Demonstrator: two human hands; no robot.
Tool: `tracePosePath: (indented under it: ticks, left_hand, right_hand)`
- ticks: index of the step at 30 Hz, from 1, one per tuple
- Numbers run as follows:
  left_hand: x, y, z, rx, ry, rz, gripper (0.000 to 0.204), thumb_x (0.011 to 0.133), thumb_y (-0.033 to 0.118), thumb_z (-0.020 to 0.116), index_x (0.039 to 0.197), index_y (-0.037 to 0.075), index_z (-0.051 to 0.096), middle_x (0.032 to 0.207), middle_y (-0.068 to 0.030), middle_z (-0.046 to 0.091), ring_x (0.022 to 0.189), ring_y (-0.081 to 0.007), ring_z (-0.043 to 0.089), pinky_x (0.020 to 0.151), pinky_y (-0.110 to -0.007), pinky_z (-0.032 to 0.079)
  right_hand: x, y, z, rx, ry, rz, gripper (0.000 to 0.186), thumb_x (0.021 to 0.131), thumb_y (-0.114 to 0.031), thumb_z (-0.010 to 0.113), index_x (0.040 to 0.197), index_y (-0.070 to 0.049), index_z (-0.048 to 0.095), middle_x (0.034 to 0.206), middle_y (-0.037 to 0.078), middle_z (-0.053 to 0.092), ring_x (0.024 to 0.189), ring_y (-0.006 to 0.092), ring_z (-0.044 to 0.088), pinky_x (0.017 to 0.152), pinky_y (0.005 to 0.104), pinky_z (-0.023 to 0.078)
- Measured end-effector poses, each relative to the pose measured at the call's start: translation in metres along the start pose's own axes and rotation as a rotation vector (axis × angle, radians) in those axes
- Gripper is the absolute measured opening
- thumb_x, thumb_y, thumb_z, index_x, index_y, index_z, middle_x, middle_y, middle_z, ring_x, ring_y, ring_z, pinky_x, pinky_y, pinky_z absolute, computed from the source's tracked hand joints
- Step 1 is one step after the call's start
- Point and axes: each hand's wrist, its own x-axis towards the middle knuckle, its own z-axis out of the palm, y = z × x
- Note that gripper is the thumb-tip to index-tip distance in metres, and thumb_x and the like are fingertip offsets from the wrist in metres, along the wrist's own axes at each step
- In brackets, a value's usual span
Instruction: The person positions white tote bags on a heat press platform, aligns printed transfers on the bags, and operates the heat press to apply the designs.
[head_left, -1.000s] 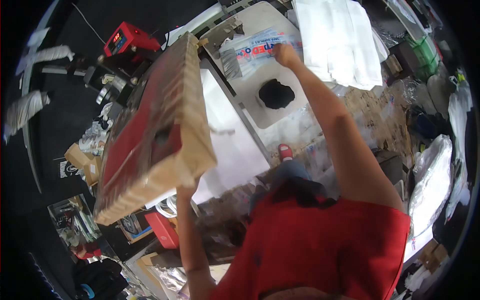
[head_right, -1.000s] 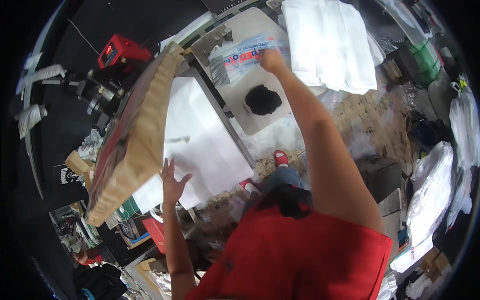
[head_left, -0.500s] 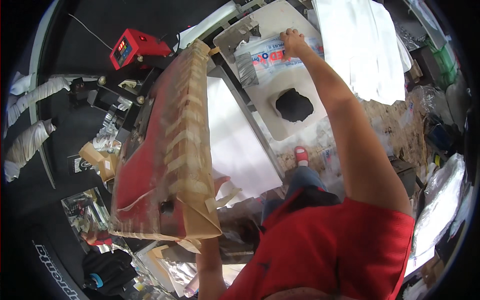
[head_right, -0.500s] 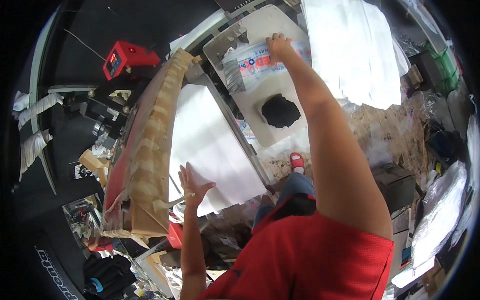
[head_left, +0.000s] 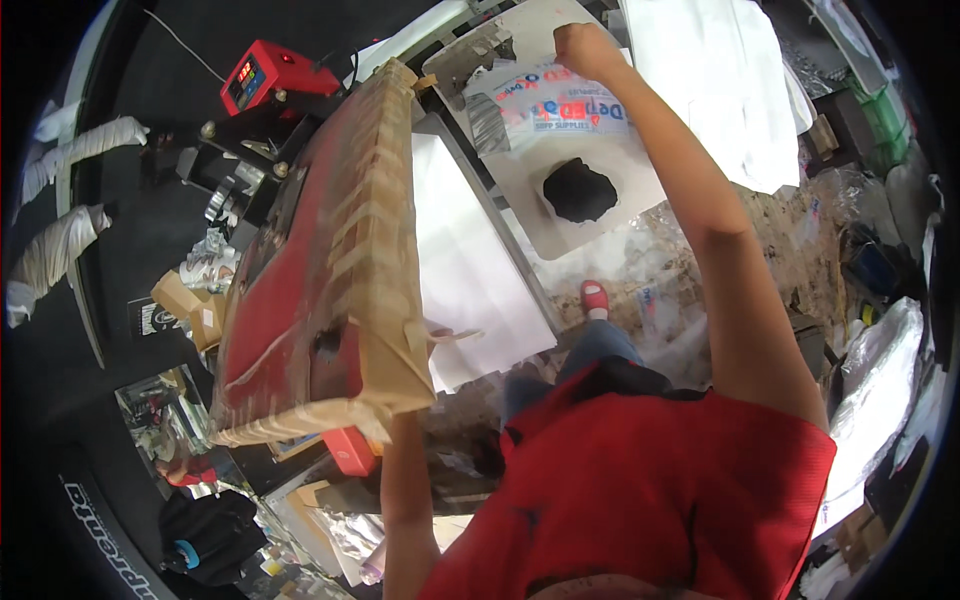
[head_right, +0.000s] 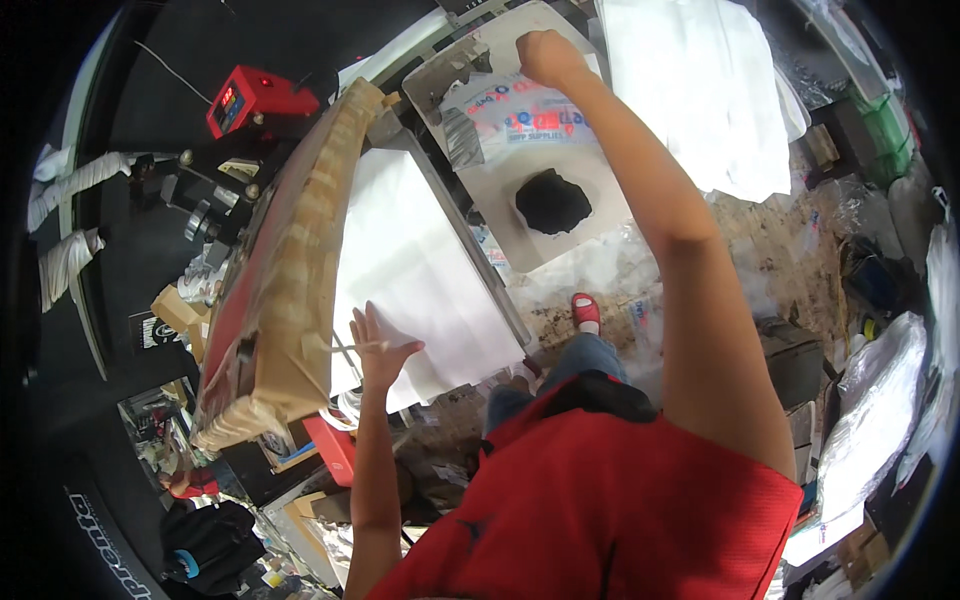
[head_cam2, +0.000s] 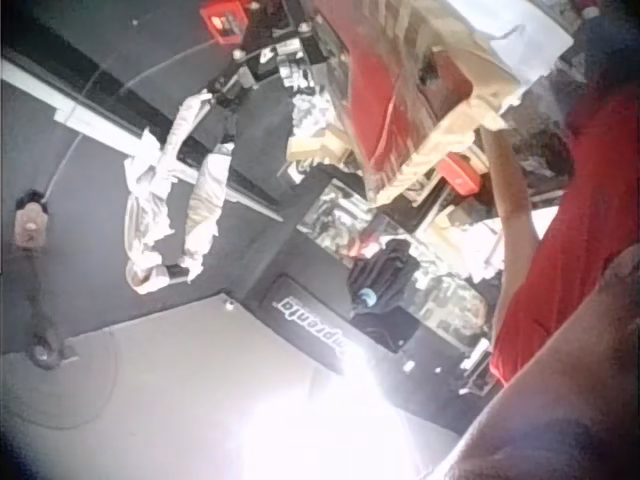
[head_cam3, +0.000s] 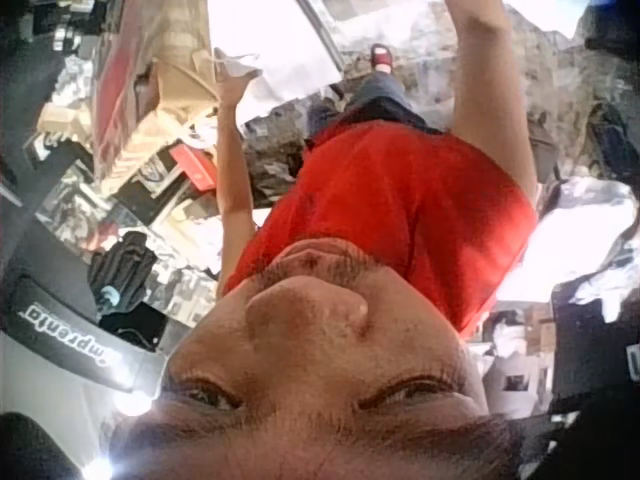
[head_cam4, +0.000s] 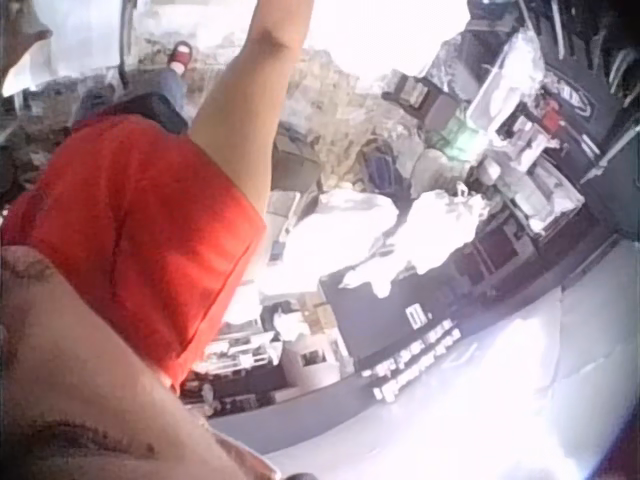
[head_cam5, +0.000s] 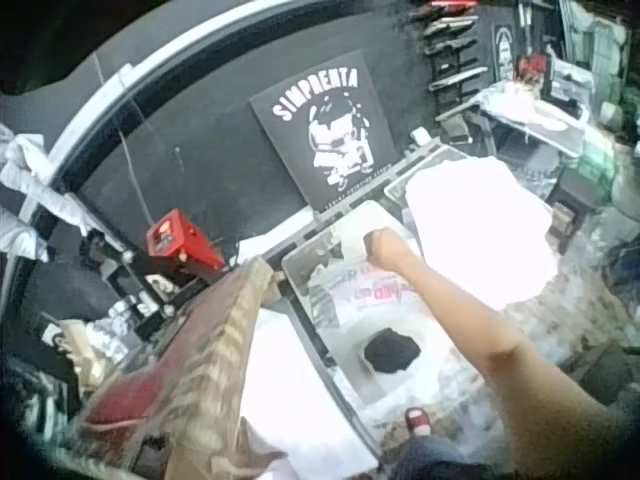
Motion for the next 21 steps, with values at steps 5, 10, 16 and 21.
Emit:
tracePosePath:
  ticks: [5,10,16,21]
  left_hand:
    - [-0.004,0.034,-0.019,-0.082,-0.022,-0.041,0.124,0.053,0.043,0.093,0.152,0.007,0.026,0.155,-0.0291,0.022,0.143,-0.0493,0.018,0.114,-0.053,0.027]
    - [-0.012,0.060,-0.020,-1.015,-0.303,0.041,0.082,0.087,0.048,0.070,0.145,0.001,0.037,0.141,-0.0186,0.050,0.127,-0.0325,0.050,0.107,-0.046,0.039]
    - [-0.047,0.070,-0.020,-2.091,-0.738,0.003,0.067,0.091,0.038,0.066,0.138,-0.002,0.043,0.129,-0.0140,0.057,0.123,-0.0258,0.053,0.104,-0.045,0.043]
    - [-0.077,0.006,-0.086,-1.819,-0.098,0.083,0.035,0.079,-0.002,0.071,0.113,-0.001,0.063,0.104,-0.0100,0.069,0.102,-0.0259,0.064,0.100,-0.044,0.046]
  right_hand:
    - [-0.053,-0.031,-0.055,0.613,0.011,0.088,0.012,0.078,-0.006,0.069,0.090,-0.005,0.068,0.077,0.013,0.070,0.074,0.0219,0.068,0.068,0.0356,0.052]
    - [-0.150,-0.149,-0.087,1.298,-0.349,0.056,0.016,0.081,0.007,0.070,0.094,0.001,0.065,0.088,0.003,0.069,0.084,0.0083,0.065,0.078,0.0233,0.051]
    - [-0.245,-0.267,-0.107,1.038,-0.666,-0.115,0.033,0.076,-0.003,0.076,0.108,-0.004,0.068,0.083,0.009,0.074,0.076,0.0120,0.067,0.073,0.0283,0.052]
    - [-0.278,-0.287,-0.129,0.688,-0.638,-0.131,0.025,0.071,-0.009,0.079,0.095,-0.003,0.072,0.081,0.012,0.073,0.070,0.0177,0.065,0.072,0.0309,0.052]
